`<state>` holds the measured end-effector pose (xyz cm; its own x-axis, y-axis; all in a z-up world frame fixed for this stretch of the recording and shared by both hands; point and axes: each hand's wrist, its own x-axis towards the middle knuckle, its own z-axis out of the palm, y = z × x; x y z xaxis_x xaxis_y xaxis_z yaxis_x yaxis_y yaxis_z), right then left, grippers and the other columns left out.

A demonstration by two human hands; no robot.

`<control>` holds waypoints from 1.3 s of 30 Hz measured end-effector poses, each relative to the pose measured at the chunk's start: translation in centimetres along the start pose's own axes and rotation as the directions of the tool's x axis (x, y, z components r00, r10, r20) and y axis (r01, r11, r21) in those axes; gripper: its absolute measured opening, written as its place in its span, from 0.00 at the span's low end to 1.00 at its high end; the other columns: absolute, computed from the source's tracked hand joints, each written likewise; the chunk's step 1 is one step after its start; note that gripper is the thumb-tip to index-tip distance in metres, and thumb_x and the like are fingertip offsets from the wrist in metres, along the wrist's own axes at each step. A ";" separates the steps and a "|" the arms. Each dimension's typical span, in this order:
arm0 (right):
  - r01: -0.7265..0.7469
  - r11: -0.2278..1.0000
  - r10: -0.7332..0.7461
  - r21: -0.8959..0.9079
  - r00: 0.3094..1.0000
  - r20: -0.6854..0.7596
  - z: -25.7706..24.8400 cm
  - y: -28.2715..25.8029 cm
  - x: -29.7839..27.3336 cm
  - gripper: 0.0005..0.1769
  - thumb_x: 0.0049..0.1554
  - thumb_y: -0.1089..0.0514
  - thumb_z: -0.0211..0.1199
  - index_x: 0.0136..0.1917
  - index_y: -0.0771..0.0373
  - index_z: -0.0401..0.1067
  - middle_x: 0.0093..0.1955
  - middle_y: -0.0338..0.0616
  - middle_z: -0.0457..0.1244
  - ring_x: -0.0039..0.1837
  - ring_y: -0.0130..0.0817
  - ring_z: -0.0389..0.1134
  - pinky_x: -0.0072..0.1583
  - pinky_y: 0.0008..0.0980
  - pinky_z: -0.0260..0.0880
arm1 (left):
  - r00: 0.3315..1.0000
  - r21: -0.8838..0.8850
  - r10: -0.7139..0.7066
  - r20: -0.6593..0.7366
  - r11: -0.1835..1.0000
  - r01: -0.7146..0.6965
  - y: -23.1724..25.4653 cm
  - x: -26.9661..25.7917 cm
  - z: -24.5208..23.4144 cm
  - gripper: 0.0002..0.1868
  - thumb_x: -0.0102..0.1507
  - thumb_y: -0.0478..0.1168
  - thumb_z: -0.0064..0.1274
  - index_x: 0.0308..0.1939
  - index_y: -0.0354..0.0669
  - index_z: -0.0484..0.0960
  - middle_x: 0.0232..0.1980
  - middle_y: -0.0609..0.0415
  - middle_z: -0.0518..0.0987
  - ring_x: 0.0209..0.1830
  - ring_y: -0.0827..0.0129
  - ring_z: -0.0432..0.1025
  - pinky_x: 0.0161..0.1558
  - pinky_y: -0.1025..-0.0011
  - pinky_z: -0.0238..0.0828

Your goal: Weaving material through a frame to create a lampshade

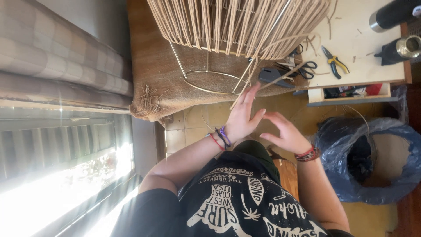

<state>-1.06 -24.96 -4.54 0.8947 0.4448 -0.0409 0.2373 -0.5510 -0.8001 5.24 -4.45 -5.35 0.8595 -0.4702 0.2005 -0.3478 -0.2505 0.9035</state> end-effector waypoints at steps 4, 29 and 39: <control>-0.060 0.998 0.061 0.009 0.975 -0.216 -3.9 1.6 1.1 0.24 0.58 0.54 0.68 0.67 0.59 0.73 0.60 0.44 0.67 0.64 0.44 0.68 0.62 0.42 0.71 | 0.966 -0.083 -0.014 -0.258 0.997 -0.008 1.4 1.8 0.5 0.46 0.62 0.34 0.56 0.80 0.33 0.49 0.78 0.32 0.54 0.80 0.39 0.51 0.75 0.49 0.55; 0.597 0.579 -0.598 -0.556 0.774 0.208 -17.7 -7.1 23.3 0.58 0.61 0.18 0.17 0.86 0.59 0.43 0.88 0.47 0.37 0.88 0.51 0.32 0.81 0.67 0.22 | 0.530 -0.180 -0.355 -0.770 0.918 0.353 2.8 8.4 0.6 0.18 0.71 0.51 0.41 0.47 0.38 0.74 0.45 0.50 0.82 0.44 0.58 0.79 0.46 0.63 0.75; 0.615 0.620 -0.563 -0.487 0.781 0.271 -16.0 -12.6 26.9 0.55 0.64 0.22 0.17 0.87 0.62 0.44 0.88 0.49 0.38 0.87 0.47 0.30 0.80 0.60 0.18 | 0.813 -0.191 -0.441 -0.381 0.898 0.397 -0.1 -4.3 -5.0 0.17 0.73 0.49 0.40 0.34 0.49 0.77 0.30 0.59 0.76 0.29 0.71 0.70 0.41 0.71 0.68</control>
<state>26.10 -17.30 13.98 0.4629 0.8485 0.2563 0.8819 -0.4117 -0.2298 3.47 1.81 -4.43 0.9946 0.0504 -0.0909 0.1007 -0.2496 0.9631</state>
